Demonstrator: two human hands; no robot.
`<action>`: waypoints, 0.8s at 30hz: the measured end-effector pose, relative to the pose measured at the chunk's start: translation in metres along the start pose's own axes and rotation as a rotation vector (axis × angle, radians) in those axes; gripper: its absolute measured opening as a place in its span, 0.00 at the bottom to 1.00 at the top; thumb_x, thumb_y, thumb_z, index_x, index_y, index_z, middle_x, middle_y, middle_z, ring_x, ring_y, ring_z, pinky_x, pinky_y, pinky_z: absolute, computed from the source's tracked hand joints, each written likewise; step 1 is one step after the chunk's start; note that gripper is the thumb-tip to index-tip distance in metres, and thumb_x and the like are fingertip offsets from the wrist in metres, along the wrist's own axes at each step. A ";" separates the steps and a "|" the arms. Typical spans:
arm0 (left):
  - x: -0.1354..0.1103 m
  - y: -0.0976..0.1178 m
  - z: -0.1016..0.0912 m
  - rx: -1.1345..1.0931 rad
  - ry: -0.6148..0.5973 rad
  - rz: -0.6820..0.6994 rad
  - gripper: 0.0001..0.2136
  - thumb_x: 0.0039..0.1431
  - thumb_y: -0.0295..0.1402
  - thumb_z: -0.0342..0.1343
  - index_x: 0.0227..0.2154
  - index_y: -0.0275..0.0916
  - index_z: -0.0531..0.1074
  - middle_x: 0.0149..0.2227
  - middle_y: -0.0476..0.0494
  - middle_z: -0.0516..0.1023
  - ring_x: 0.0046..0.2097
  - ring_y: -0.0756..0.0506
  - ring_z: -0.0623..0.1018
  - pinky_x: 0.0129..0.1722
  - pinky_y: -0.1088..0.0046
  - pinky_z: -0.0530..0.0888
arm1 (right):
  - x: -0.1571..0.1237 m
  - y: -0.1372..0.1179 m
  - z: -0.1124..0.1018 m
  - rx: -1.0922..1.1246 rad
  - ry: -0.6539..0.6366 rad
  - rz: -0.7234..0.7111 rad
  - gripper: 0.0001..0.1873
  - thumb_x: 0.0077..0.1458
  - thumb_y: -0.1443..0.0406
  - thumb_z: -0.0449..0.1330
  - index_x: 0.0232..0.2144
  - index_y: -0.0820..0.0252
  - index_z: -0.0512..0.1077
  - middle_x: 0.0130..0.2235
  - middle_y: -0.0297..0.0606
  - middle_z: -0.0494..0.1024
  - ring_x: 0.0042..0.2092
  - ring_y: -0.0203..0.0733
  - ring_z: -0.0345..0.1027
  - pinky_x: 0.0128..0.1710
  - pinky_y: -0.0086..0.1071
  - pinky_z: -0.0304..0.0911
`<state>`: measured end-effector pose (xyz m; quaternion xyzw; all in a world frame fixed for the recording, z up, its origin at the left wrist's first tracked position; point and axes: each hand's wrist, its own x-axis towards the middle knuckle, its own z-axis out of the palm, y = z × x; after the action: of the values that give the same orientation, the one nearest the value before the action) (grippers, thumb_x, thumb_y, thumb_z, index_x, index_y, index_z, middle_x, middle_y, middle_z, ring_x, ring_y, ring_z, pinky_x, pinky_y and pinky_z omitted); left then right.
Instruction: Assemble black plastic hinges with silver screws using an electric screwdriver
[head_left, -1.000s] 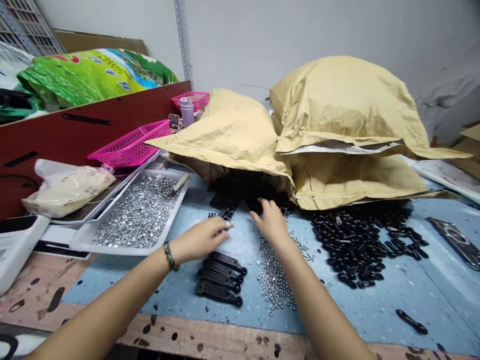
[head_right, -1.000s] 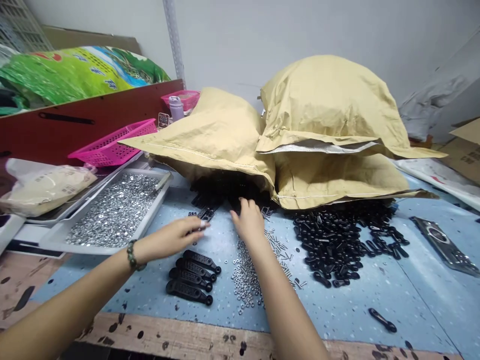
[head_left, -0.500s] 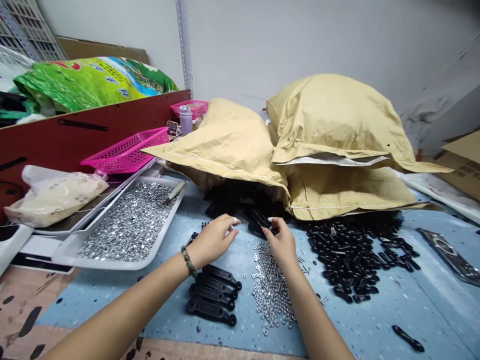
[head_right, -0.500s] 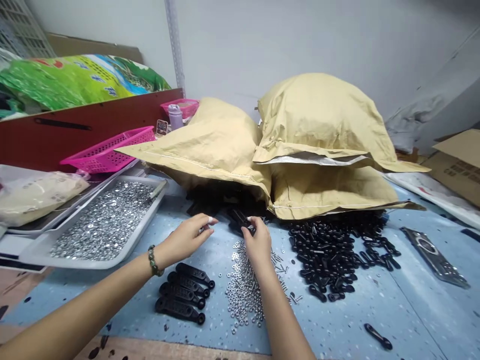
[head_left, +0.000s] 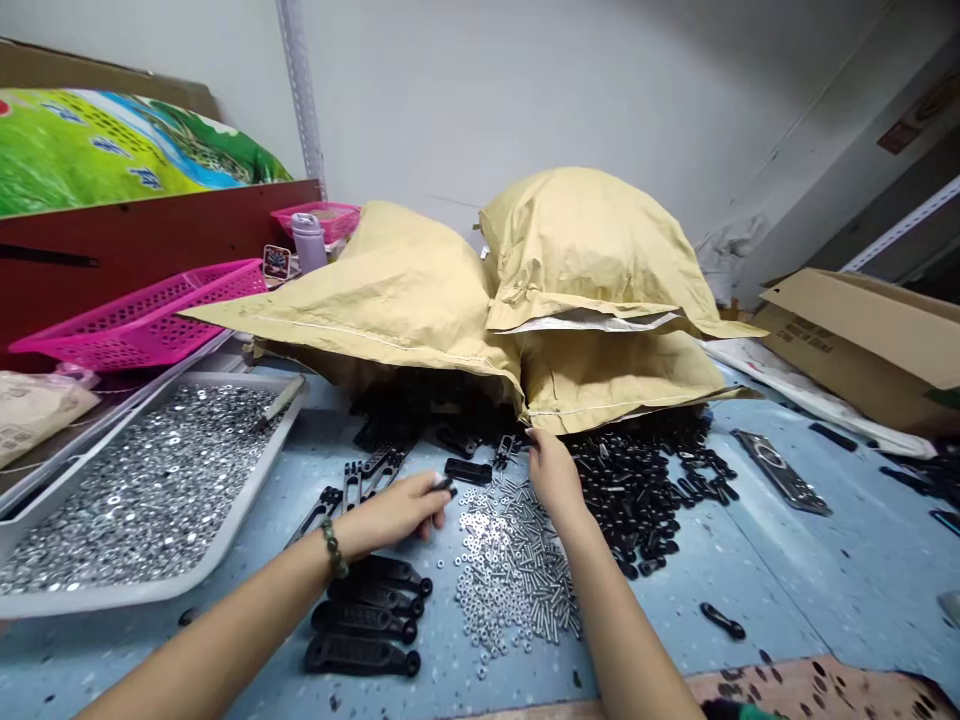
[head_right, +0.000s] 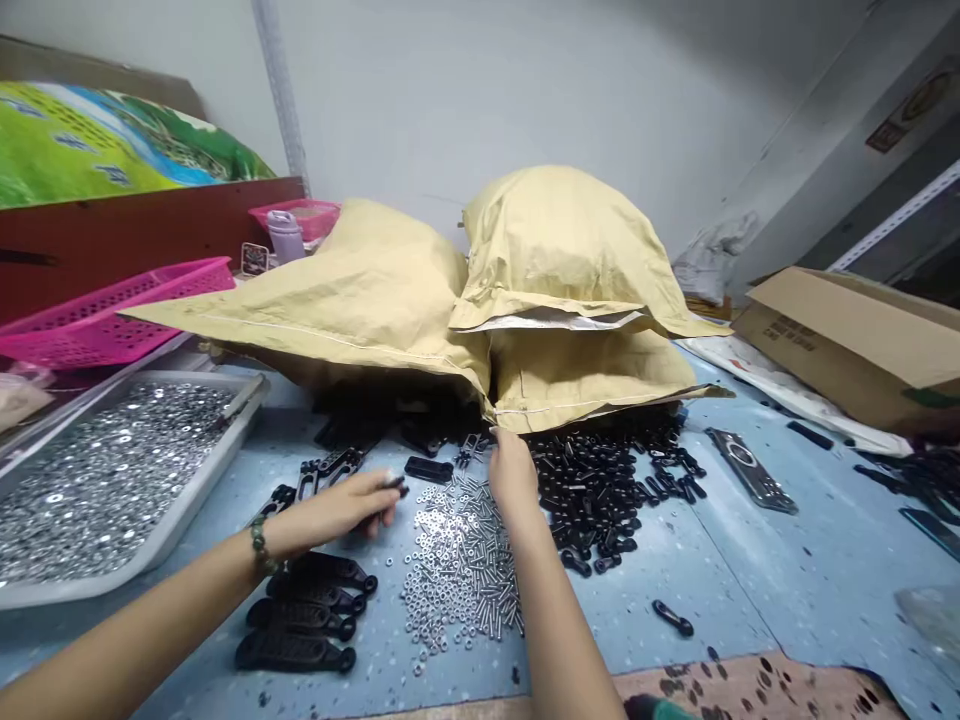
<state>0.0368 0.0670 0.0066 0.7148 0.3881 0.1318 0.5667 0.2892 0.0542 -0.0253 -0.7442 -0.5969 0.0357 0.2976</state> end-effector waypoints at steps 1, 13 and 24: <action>0.000 -0.003 0.003 0.016 -0.060 -0.019 0.13 0.57 0.44 0.46 0.27 0.38 0.62 0.27 0.46 0.73 0.26 0.48 0.73 0.25 0.73 0.69 | 0.008 0.004 0.001 -0.017 -0.028 -0.011 0.19 0.51 0.76 0.49 0.43 0.62 0.71 0.43 0.47 0.74 0.46 0.47 0.66 0.47 0.37 0.60; -0.011 0.011 -0.003 0.251 0.129 0.156 0.10 0.62 0.40 0.42 0.36 0.40 0.63 0.37 0.45 0.71 0.41 0.41 0.71 0.43 0.64 0.66 | -0.050 -0.056 -0.026 0.329 -0.310 -0.239 0.15 0.65 0.63 0.44 0.43 0.57 0.70 0.38 0.37 0.71 0.38 0.39 0.68 0.39 0.30 0.63; -0.033 0.016 -0.006 0.462 0.256 0.340 0.10 0.64 0.41 0.49 0.33 0.40 0.62 0.32 0.49 0.70 0.33 0.45 0.71 0.32 0.72 0.63 | -0.062 -0.107 -0.033 0.583 -0.352 -0.205 0.10 0.64 0.61 0.48 0.30 0.57 0.62 0.27 0.28 0.64 0.28 0.34 0.57 0.29 0.28 0.52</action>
<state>0.0179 0.0470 0.0314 0.8569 0.3508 0.2220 0.3056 0.1924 -0.0033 0.0347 -0.5467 -0.6754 0.3022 0.3919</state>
